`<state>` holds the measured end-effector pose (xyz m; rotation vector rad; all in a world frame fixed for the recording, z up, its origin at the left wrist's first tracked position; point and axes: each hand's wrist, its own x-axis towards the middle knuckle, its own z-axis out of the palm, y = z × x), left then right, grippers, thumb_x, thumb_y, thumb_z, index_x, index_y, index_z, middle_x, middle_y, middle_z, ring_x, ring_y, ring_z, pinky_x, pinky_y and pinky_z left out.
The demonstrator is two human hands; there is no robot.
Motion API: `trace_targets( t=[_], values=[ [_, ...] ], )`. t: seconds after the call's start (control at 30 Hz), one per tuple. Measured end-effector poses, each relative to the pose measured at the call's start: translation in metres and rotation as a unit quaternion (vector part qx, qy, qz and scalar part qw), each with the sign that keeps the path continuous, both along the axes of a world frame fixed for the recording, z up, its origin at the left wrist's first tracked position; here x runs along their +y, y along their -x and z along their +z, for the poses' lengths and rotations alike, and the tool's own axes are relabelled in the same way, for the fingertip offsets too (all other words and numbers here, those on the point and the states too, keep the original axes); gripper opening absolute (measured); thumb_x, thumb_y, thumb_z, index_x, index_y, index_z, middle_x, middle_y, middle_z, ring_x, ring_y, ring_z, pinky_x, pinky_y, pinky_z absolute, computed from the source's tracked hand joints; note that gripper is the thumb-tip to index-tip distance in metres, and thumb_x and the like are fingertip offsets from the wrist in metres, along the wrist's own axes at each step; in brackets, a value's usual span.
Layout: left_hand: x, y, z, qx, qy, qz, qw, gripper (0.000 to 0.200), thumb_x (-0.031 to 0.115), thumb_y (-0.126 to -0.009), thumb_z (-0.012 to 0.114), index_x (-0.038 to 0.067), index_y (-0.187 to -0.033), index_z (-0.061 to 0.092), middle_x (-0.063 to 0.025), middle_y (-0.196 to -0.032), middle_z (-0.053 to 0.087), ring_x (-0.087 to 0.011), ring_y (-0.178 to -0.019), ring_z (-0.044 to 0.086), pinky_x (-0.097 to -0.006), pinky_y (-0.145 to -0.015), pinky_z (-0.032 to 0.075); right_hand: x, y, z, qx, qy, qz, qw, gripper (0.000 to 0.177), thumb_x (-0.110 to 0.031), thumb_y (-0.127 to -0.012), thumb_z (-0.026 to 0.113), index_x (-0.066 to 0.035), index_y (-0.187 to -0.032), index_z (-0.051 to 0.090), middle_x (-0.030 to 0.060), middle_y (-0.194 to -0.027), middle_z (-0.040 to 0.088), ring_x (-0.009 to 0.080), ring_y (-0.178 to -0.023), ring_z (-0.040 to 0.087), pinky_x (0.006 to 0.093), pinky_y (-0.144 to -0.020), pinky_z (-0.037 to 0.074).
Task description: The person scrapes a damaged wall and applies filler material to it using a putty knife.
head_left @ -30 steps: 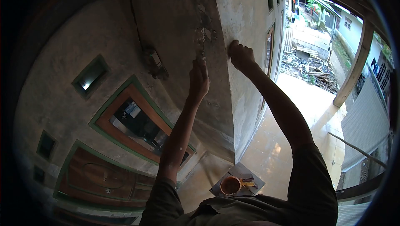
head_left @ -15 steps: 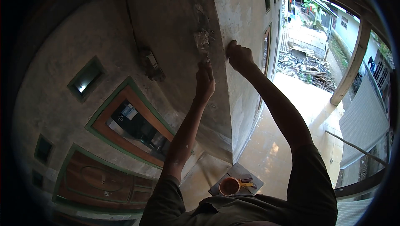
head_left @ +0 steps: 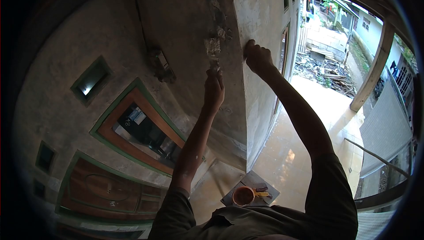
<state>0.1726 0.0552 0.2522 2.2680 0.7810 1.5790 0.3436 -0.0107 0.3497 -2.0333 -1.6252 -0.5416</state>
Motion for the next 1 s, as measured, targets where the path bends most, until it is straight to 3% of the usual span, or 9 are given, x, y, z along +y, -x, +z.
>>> trace_targets(
  t=[0.07, 0.2, 0.27, 0.3, 0.37, 0.47, 0.67, 0.73, 1.0],
  values=[
    [-0.002, 0.003, 0.005, -0.019, 0.059, -0.013, 0.998, 0.019, 0.017, -0.100, 0.044, -0.002, -0.102, 0.039, -0.0133, -0.070, 0.054, -0.0226, -0.052, 0.058, -0.0363, -0.045, 0.044, -0.001, 0.001, 0.001, 0.004, 0.001, 0.000, 1.000, 0.027, -0.006, -0.077, 0.058, 0.006, -0.098, 0.046, 0.0197, -0.082, 0.068, 0.0339, -0.075, 0.069, 0.0411, -0.065, 0.055],
    [-0.024, 0.007, 0.034, -0.048, 0.200, -0.061, 0.977, 0.025, 0.020, -0.099, 0.048, -0.003, -0.103, 0.040, -0.0211, -0.075, 0.058, -0.0376, -0.066, 0.061, -0.0445, -0.056, 0.046, 0.001, 0.000, 0.000, 0.009, 0.002, -0.003, 1.000, 0.027, -0.005, -0.077, 0.058, 0.006, -0.098, 0.046, 0.0197, -0.082, 0.068, 0.0341, -0.076, 0.069, 0.0408, -0.064, 0.055],
    [-0.011, 0.000, 0.033, -0.068, 0.012, -0.043, 0.997, 0.027, 0.025, -0.100, 0.046, -0.002, -0.102, 0.041, -0.0143, -0.067, 0.055, -0.0254, -0.049, 0.057, -0.0389, -0.045, 0.044, 0.001, 0.001, 0.000, 0.008, 0.003, -0.004, 1.000, 0.027, -0.006, -0.077, 0.058, 0.006, -0.099, 0.046, 0.0198, -0.082, 0.068, 0.0340, -0.076, 0.069, 0.0405, -0.064, 0.055],
    [-0.008, -0.002, 0.029, -0.069, 0.012, -0.043, 0.997, 0.027, 0.025, -0.100, 0.046, -0.002, -0.102, 0.041, -0.0143, -0.067, 0.055, -0.0254, -0.049, 0.057, -0.0389, -0.045, 0.044, 0.001, 0.001, 0.000, 0.007, 0.003, -0.004, 1.000, 0.027, -0.006, -0.077, 0.058, 0.006, -0.099, 0.046, 0.0198, -0.082, 0.068, 0.0340, -0.076, 0.069, 0.0405, -0.064, 0.055],
    [-0.024, -0.001, 0.048, -0.079, 0.179, -0.118, 0.974, 0.031, 0.030, -0.100, 0.042, -0.001, -0.100, 0.044, -0.0095, -0.061, 0.052, -0.0169, -0.042, 0.052, -0.0346, -0.040, 0.041, 0.001, 0.001, 0.001, 0.006, 0.007, -0.008, 1.000, 0.027, -0.006, -0.077, 0.058, 0.006, -0.099, 0.046, 0.0195, -0.082, 0.068, 0.0336, -0.076, 0.069, 0.0402, -0.064, 0.055],
    [-0.028, -0.002, 0.052, -0.085, 0.239, -0.145, 0.956, 0.035, 0.034, -0.100, 0.040, 0.000, -0.097, 0.048, -0.0083, -0.060, 0.052, -0.0176, -0.046, 0.055, -0.0335, -0.044, 0.041, 0.001, 0.001, 0.001, 0.007, 0.006, -0.002, 1.000, 0.027, -0.006, -0.078, 0.058, 0.006, -0.099, 0.046, 0.0194, -0.082, 0.068, 0.0335, -0.076, 0.069, 0.0401, -0.064, 0.055],
    [-0.044, 0.013, 0.018, -0.015, 0.153, -0.093, 0.984, 0.039, 0.036, -0.100, 0.042, -0.002, -0.097, 0.051, -0.0117, -0.060, 0.053, -0.0212, -0.047, 0.054, -0.0372, -0.048, 0.043, -0.002, 0.002, 0.001, -0.001, 0.004, -0.005, 1.000, 0.026, -0.007, -0.079, 0.058, 0.005, -0.099, 0.046, 0.0195, -0.082, 0.068, 0.0334, -0.076, 0.069, 0.0401, -0.064, 0.055],
    [-0.042, 0.020, 0.016, -0.012, 0.182, -0.093, 0.979, 0.040, 0.036, -0.100, 0.042, -0.003, -0.097, 0.051, -0.0126, -0.059, 0.053, -0.0226, -0.048, 0.055, -0.0380, -0.049, 0.043, 0.000, 0.002, 0.001, 0.006, 0.005, -0.004, 1.000, 0.026, -0.008, -0.079, 0.058, 0.005, -0.099, 0.047, 0.0195, -0.082, 0.068, 0.0331, -0.076, 0.069, 0.0401, -0.064, 0.055],
    [-0.028, 0.013, 0.077, -0.027, 0.147, -0.109, 0.983, 0.042, 0.035, -0.101, 0.039, -0.004, -0.099, 0.052, -0.0197, -0.062, 0.053, -0.0369, -0.055, 0.056, -0.0423, -0.054, 0.044, 0.000, 0.002, 0.001, 0.005, 0.009, -0.011, 1.000, 0.026, -0.008, -0.080, 0.057, 0.006, -0.099, 0.047, 0.0201, -0.083, 0.068, 0.0336, -0.076, 0.069, 0.0401, -0.064, 0.056]
  ],
)
